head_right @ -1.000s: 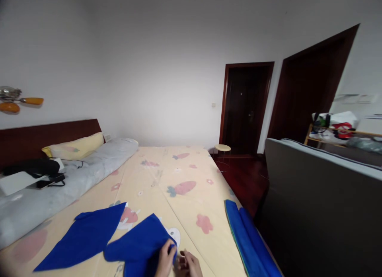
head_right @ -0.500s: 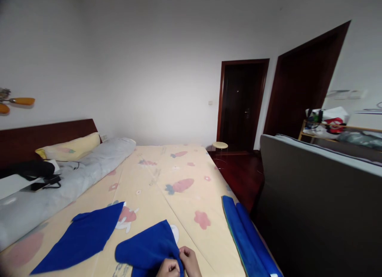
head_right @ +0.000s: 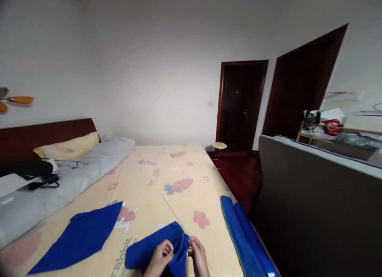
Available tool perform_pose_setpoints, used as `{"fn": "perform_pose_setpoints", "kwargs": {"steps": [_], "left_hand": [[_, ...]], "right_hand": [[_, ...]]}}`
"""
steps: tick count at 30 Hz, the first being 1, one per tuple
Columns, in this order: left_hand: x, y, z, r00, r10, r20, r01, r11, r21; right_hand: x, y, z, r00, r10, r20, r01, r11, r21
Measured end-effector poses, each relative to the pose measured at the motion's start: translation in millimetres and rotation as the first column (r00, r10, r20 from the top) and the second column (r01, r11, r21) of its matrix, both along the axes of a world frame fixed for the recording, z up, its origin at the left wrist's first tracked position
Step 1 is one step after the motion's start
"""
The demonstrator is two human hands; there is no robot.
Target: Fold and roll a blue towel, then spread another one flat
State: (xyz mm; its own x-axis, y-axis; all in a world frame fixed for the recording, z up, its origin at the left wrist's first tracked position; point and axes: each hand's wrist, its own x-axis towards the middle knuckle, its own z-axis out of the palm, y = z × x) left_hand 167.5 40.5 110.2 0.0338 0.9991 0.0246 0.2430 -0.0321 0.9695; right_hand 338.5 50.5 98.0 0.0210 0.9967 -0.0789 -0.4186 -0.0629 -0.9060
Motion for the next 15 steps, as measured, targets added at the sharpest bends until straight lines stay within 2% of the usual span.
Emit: {"fn": "perform_pose_setpoints", "kwargs": {"steps": [3, 6, 9, 11, 13, 15], "left_hand": [[10.9, 2.7, 15.7, 1.0, -0.03, 0.008, 0.03, 0.999, 0.041], [18.5, 11.0, 16.4, 0.998, -0.024, 0.058, 0.027, 0.998, -0.049], [17.8, 19.4, 0.3, 0.99, 0.046, 0.136, -0.025, 0.988, -0.155], [9.6, 20.4, -13.8, 0.972, 0.129, 0.197, -0.084, 0.972, -0.218], [-5.2, 16.9, -25.6, 0.925, 0.249, 0.287, -0.165, 0.944, -0.287], [-23.8, 11.0, -32.5, 0.841, 0.382, 0.383, -0.248, 0.902, -0.354]], "right_hand": [[-5.4, -3.3, 9.0, 0.992, 0.097, 0.086, -0.104, 0.991, 0.082], [-10.5, -6.9, 12.1, 0.989, 0.117, 0.086, -0.124, 0.989, 0.075], [-6.8, -5.4, 7.3, 0.999, 0.04, -0.012, -0.04, 0.999, -0.014], [2.3, -1.8, 0.2, 0.996, -0.033, -0.081, 0.026, 0.995, -0.092], [14.7, 1.0, -8.4, 0.99, -0.097, -0.104, 0.08, 0.985, -0.154], [26.6, 1.0, -16.7, 0.987, -0.132, -0.092, 0.115, 0.979, -0.17]]}}
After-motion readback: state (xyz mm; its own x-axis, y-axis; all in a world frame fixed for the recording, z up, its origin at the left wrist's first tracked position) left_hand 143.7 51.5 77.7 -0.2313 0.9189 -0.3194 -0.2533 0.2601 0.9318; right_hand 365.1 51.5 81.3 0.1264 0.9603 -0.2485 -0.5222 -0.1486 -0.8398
